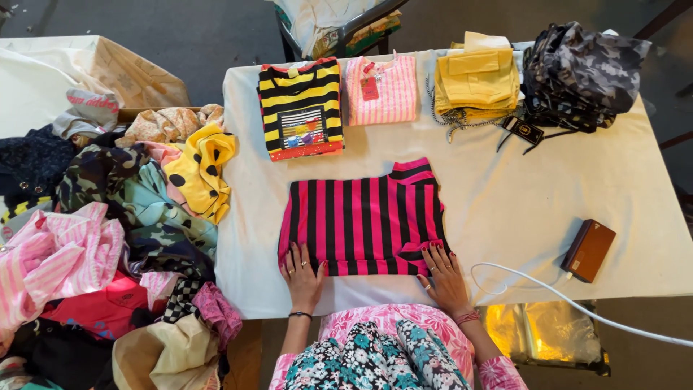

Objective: The person folds several shirts by hand on a white tablecloth. They fold a yellow and black striped shirt, a pink and black striped shirt, a pink and white striped shirt, and a red shirt, stacking each neatly on the table.

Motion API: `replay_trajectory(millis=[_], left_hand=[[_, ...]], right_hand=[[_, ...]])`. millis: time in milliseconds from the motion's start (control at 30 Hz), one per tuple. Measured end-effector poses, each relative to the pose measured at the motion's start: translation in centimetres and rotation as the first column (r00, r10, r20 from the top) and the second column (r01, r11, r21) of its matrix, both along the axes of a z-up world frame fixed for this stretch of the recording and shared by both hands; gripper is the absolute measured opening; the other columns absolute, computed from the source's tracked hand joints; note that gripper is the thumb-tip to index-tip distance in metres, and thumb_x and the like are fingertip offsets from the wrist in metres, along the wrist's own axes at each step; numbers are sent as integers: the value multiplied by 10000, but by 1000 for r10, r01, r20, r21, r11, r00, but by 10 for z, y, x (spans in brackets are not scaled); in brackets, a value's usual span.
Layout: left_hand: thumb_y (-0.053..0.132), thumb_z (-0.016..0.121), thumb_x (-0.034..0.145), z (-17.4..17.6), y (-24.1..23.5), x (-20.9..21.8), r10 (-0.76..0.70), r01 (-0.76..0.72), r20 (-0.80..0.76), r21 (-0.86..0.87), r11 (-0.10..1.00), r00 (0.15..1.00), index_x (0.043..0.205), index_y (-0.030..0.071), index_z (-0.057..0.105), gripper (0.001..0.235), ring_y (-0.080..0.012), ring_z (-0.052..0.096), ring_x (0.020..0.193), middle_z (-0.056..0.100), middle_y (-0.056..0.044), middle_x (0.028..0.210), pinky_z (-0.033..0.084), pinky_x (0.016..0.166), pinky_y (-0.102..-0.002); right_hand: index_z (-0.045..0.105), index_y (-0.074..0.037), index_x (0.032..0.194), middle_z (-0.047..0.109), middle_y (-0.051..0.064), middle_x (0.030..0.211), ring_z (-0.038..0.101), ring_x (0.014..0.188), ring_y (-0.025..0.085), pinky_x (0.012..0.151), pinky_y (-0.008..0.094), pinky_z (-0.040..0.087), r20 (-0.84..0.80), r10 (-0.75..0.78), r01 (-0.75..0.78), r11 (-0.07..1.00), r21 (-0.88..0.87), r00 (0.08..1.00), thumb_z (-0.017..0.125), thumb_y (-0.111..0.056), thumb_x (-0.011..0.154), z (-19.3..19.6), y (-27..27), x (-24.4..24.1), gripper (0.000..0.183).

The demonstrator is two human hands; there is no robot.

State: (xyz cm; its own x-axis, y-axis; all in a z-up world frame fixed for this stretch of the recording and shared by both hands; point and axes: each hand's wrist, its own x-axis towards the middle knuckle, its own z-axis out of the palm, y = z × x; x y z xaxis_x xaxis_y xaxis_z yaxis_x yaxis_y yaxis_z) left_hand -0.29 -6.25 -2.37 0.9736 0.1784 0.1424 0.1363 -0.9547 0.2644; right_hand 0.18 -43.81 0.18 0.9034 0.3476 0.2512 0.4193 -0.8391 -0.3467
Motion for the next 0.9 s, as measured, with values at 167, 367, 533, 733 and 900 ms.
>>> replay_trajectory(millis=[167,367,533,733,900], left_hand=[[511,624,939,-11,-51,14,-216,218,47,-52,974,975,1579,85,329,824,-348,257,1513,265,-150,1661,202,1207,-533],[518,621,955,11,-129,41,-694,687,14,-152,710,720,1605,89,319,834,-361,253,1520,256,-156,1688,191,1227,-507],[532,579,995,8,-171,44,-888,879,19,-152,451,459,1630,68,341,821,-338,304,1556,341,-146,1667,190,1299,-485],[606,558,944,0,-177,37,-873,872,50,-105,478,484,1586,48,361,873,-340,282,1551,354,-200,1652,147,1259,-504],[411,673,944,17,-171,59,-794,768,108,-359,530,598,1490,24,464,702,-367,356,1501,432,-208,1591,194,1231,-539]], right_hand=[[379,-111,1552,364,159,1608,312,1500,321,1219,512,209,-3,-28,28,999,-16,1000,583,-407,935,-2,1,0,714],[396,-127,1556,383,138,1618,326,1513,286,1242,502,196,-33,-31,31,999,9,999,577,-323,919,-9,-7,0,691],[489,-91,1466,465,140,1569,391,1485,294,1242,509,231,-69,-51,60,989,136,996,582,-112,811,-26,-15,10,661],[708,-92,1119,707,98,1226,629,1200,297,1073,426,485,-109,-222,246,918,312,969,656,2,798,-15,-8,88,339],[617,-22,1249,636,187,1272,550,1238,376,1089,472,436,38,-277,247,905,346,960,697,-61,838,-19,6,210,421]])
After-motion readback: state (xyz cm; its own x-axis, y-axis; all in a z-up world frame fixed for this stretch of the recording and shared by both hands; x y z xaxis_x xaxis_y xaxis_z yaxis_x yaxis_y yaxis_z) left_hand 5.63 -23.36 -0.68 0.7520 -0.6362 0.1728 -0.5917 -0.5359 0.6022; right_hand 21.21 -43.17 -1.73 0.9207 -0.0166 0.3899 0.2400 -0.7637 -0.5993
